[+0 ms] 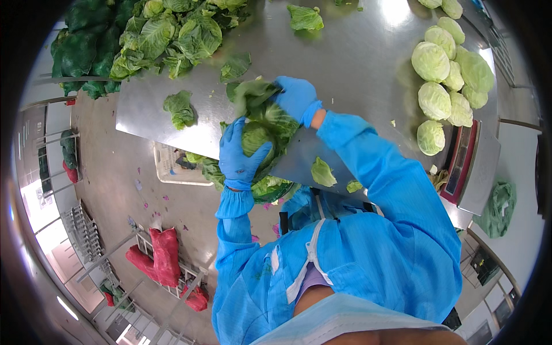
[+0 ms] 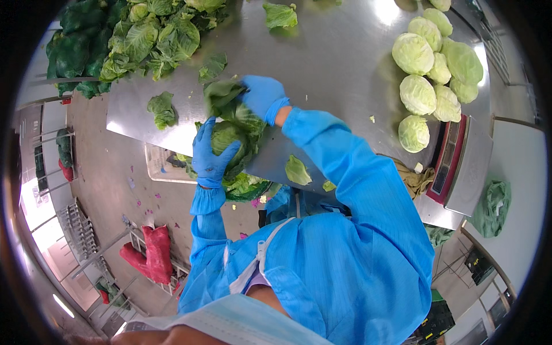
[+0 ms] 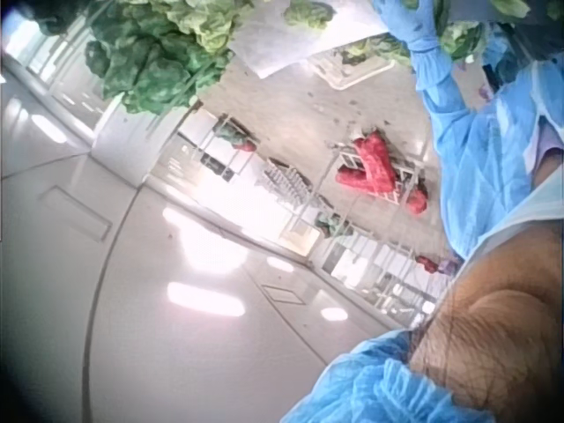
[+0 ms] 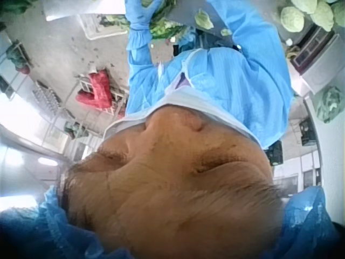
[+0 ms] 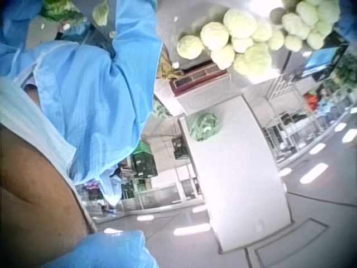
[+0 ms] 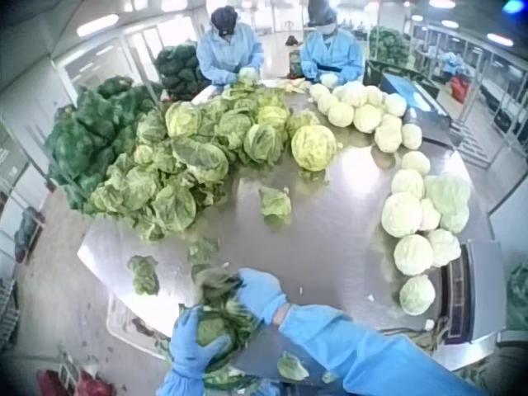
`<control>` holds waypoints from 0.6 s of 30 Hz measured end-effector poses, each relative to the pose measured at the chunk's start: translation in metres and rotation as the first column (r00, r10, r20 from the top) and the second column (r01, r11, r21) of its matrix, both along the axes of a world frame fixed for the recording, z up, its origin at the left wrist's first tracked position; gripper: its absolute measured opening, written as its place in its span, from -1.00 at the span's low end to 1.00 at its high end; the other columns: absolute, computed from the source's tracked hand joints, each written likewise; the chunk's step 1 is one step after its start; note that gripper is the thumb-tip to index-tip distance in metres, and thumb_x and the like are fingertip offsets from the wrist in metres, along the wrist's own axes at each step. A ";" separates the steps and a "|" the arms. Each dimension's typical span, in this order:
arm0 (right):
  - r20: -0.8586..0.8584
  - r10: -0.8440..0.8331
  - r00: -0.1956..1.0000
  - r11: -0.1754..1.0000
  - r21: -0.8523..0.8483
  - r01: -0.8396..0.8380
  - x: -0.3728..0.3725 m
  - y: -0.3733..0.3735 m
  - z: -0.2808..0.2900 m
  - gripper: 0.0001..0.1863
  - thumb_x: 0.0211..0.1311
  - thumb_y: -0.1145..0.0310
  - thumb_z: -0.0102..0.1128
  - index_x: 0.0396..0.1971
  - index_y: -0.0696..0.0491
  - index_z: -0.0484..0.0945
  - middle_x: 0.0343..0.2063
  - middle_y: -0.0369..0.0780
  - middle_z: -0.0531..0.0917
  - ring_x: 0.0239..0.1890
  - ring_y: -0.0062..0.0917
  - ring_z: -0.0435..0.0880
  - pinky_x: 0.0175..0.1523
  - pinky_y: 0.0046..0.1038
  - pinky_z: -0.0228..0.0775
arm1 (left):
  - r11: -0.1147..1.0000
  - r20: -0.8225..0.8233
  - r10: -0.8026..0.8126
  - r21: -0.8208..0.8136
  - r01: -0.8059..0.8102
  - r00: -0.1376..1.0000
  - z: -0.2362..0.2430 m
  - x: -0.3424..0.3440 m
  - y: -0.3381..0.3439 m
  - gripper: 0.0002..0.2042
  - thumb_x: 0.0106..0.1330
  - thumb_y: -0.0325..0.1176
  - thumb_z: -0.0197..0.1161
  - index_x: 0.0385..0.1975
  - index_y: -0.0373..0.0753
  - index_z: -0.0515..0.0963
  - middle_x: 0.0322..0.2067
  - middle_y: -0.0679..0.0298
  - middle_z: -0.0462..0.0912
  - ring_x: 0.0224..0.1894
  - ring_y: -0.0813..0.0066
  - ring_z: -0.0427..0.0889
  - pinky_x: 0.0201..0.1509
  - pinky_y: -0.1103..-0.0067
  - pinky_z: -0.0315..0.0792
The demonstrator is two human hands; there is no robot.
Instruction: The person trims the outer leaves and stalks from cabbages using a curved knife by hand, then places the trimmed heads into a pile.
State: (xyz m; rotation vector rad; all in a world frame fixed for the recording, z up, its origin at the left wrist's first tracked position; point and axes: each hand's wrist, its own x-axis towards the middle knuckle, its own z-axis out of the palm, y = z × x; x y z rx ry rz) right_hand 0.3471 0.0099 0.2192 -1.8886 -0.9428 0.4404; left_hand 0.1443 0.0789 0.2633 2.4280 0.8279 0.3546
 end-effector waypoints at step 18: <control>-0.705 0.017 0.709 0.980 -0.127 -0.151 -0.017 -0.116 0.023 -0.37 0.23 0.29 0.24 0.29 0.04 0.27 -0.24 -0.22 0.65 -0.34 -0.48 0.64 -0.41 -0.44 0.48 | 0.987 0.441 0.156 -0.049 -0.150 0.884 -0.050 -0.034 -0.027 -0.37 -0.18 -0.44 0.32 0.08 -0.18 0.54 0.21 0.08 0.43 0.28 0.05 0.34 0.40 0.25 0.16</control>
